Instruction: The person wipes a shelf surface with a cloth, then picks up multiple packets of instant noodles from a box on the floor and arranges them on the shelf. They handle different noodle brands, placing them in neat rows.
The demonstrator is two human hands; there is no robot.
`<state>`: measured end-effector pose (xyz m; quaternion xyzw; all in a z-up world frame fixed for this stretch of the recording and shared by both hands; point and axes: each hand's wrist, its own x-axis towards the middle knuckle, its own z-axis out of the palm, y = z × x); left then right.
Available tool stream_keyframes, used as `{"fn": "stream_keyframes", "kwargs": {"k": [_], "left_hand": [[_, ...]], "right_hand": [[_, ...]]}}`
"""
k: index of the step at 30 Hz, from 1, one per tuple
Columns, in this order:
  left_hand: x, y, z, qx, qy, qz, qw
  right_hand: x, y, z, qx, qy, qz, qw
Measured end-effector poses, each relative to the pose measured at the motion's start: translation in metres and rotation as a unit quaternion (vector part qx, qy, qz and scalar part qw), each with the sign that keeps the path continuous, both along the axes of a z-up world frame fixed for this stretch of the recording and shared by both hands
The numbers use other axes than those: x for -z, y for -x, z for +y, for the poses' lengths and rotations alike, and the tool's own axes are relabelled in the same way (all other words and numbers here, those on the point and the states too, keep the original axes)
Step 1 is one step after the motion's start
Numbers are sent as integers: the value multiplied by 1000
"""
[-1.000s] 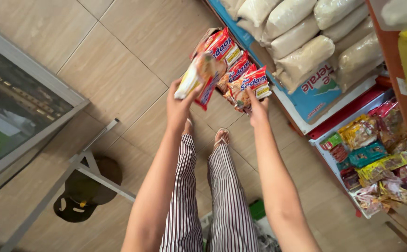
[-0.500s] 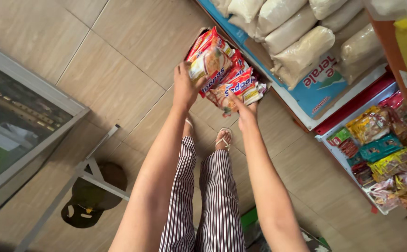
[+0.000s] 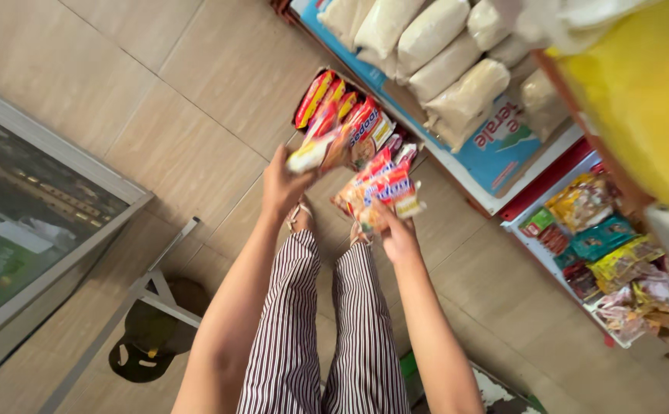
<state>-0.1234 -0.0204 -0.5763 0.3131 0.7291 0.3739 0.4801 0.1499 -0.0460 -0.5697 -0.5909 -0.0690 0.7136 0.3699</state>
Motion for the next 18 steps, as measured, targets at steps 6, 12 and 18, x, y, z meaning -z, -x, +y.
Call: {"fn": "stream_keyframes", "kwargs": {"k": [6,12,18], "left_hand": [[-124,14,-77,-72,25,-202,976],[-258,2,-126,-62,-93,-280,954],[-371,-25,-139,-47,-92,-343,934]], "right_hand": [[-116,-17,-30,48,19,108,993],[-248,-22,-70,59,-61,161,983],[-359,-17,-97,-15,-141,119,983]]}}
